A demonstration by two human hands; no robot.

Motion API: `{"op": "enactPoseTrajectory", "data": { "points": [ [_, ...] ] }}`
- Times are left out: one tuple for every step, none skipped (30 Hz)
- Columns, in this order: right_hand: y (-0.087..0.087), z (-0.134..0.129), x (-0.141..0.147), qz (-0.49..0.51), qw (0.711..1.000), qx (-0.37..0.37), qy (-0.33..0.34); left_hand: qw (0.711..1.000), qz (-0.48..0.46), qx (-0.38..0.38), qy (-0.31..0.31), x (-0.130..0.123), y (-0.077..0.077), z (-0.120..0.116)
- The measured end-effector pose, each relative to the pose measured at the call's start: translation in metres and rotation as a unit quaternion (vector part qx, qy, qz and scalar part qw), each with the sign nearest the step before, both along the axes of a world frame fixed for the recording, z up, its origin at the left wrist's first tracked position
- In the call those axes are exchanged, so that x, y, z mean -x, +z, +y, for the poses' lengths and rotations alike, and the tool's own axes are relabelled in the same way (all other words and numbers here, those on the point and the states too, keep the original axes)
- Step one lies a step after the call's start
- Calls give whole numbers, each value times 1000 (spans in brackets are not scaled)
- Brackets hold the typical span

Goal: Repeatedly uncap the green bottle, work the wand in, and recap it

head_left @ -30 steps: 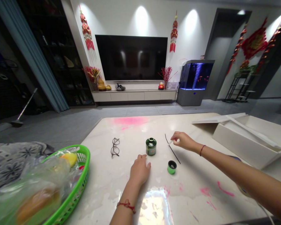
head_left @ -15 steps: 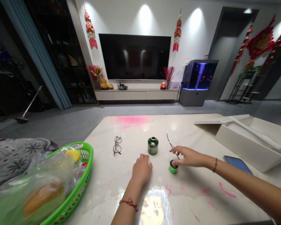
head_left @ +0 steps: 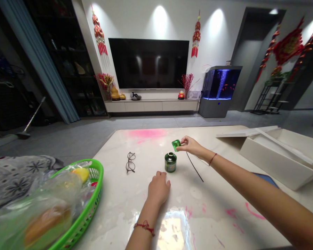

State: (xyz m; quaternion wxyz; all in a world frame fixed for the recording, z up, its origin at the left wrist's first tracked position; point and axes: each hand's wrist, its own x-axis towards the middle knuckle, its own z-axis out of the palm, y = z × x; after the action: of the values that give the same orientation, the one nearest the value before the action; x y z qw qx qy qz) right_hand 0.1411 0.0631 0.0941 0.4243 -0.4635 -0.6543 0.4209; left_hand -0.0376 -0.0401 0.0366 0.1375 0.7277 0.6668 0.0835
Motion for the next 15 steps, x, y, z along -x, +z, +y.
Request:
{"op": "enactPoseTrajectory", "data": {
  "points": [
    [-4, 4, 6, 14, 1000, 0, -8, 1000, -2, -2, 5, -1, 0, 0],
    [-8, 6, 11, 20, 1000, 4, -10, 1000, -5, -4, 11, -1, 0, 1],
    [-12, 7, 15, 21, 1000, 10, -6, 1000, -9, -6, 14, -1, 1, 1],
    [-15, 7, 18, 16, 1000, 15, 12, 1000, -13, -8, 17, -1, 1, 1],
    [-18, 7, 20, 9, 999, 19, 39, 1000, -17, -8, 19, -1, 1, 1],
    [-18, 7, 21, -4, 997, 20, 70, 1000, -21, -8, 20, -1, 0, 1],
    [-18, 7, 21, -21, 995, 15, 100, 999, -25, -7, 23, 0, 0, 2],
    [-17, 7, 21, -42, 992, 4, 123, 999, -30, -7, 27, 0, -1, 2],
    [-15, 8, 20, -63, 988, -9, 138, 999, -38, -8, 31, 0, -2, 3],
    [-13, 8, 20, -81, 986, -21, 144, 998, -49, -12, 37, 0, -4, 4],
    [-12, 9, 20, -91, 985, -28, 145, 997, -64, -19, 46, 0, -6, 5],
    [-12, 9, 20, -91, 985, -29, 146, 994, -85, -30, 55, -1, -8, 7],
    [-12, 9, 20, -81, 985, -22, 149, 990, -113, -44, 66, -2, -11, 9],
    [-13, 9, 21, -64, 986, -10, 153, 984, -147, -63, 78, -3, -14, 11],
    [-15, 8, 22, -42, 987, 2, 158, 976, -186, -84, 81, -4, -18, 14]
  ]
}}
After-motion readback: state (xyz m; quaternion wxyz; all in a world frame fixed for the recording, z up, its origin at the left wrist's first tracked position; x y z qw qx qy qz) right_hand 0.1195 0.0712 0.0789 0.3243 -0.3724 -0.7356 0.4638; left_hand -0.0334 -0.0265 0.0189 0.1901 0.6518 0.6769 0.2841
